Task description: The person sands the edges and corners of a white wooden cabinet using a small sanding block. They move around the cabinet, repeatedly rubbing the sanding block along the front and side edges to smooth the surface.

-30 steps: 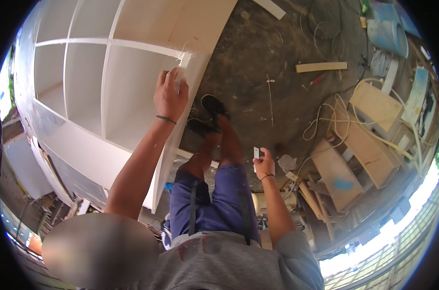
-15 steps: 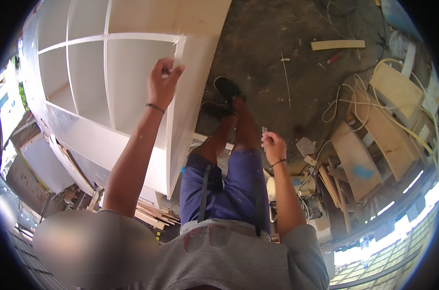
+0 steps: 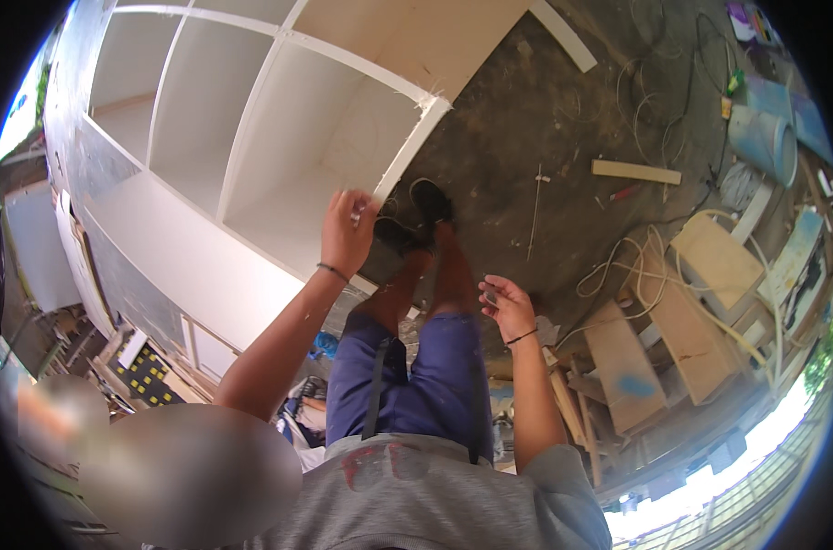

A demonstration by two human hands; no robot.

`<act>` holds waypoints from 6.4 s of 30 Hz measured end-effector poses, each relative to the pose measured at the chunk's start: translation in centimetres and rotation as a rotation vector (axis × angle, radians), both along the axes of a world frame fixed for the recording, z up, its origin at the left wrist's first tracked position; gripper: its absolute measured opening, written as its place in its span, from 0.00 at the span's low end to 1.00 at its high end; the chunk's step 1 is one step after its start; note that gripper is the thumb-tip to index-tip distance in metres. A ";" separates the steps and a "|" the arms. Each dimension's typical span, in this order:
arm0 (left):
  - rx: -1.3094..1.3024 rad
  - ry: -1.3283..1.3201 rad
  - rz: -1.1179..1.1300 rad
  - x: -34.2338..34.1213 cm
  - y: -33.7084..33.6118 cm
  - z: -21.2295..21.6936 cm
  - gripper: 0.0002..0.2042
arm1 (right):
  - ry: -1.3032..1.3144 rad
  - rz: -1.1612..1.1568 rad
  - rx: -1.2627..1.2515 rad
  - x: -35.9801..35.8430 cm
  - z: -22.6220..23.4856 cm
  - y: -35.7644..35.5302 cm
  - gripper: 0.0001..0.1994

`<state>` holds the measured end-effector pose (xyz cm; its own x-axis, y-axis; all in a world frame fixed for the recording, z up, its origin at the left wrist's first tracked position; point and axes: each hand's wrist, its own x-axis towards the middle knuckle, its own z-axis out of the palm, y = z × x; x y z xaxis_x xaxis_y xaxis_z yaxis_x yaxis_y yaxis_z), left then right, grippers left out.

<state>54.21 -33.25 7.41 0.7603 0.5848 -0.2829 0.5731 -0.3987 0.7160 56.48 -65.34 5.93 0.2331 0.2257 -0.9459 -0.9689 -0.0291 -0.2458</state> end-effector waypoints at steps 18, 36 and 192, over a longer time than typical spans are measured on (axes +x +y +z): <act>-0.021 0.106 1.145 -16.7 26.0 -7.1 0.45 | -1.205 0.844 -0.364 14.8 4.5 14.0 0.14; 0.236 0.600 1.119 -11.9 29.6 -6.9 0.30 | -1.577 1.892 -0.755 14.8 5.0 27.4 0.13; 0.203 0.412 1.103 -12.4 29.4 -6.9 0.21 | -1.352 2.167 -0.668 6.4 5.7 30.1 0.14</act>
<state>41.83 -3.82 0.54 -0.3061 0.9275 -0.2148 0.8493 0.3679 0.3786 62.91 -35.23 11.59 0.3909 0.6932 -0.6055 0.8938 -0.4429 0.0700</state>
